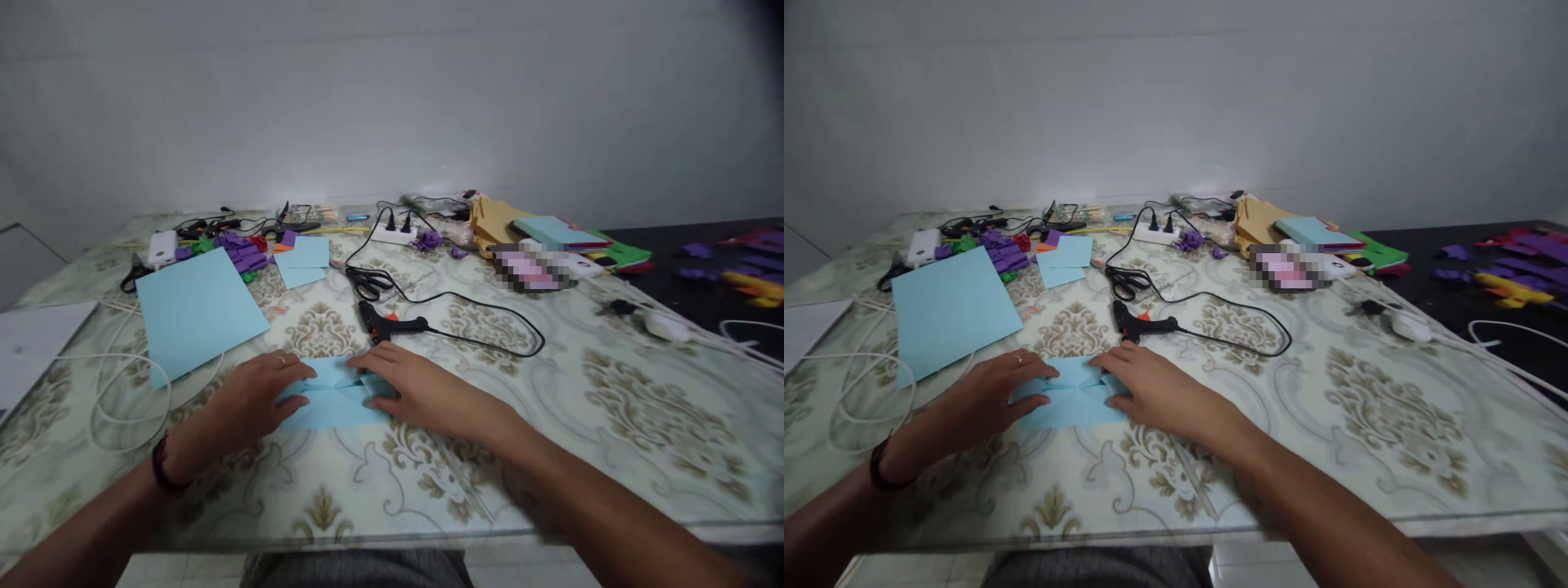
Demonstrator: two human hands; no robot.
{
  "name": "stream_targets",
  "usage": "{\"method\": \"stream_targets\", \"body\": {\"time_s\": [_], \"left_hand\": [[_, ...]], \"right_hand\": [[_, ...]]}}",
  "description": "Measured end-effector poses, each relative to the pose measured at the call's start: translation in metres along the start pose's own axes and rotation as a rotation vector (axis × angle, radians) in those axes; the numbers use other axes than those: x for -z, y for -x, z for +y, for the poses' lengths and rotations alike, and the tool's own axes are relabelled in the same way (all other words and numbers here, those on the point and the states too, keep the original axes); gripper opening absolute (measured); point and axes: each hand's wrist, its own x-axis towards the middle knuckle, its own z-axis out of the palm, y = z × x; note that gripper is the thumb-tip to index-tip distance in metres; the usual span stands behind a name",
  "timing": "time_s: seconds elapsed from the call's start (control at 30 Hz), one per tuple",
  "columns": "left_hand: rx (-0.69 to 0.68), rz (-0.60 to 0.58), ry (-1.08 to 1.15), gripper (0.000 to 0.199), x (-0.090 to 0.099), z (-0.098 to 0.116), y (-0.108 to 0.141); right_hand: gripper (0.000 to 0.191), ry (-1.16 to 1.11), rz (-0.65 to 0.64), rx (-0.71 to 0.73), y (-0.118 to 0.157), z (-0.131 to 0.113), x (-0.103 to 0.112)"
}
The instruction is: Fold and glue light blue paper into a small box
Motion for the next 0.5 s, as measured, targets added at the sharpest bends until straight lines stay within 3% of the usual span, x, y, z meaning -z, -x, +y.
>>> {"method": "stream_targets", "body": {"time_s": [0.3, 0.5], "left_hand": [[-0.002, 0.054, 0.07, 0.038, -0.0059, -0.0027, 0.0021], [-0.009, 0.083, 0.129, 0.052, -0.0028, 0.002, 0.0014]], "right_hand": [[0.056, -0.027, 0.001, 0.023, 0.0, -0.001, 0.0014], [0.07, -0.061, 0.016, 0.007, 0.0001, -0.0011, 0.0004]]}}
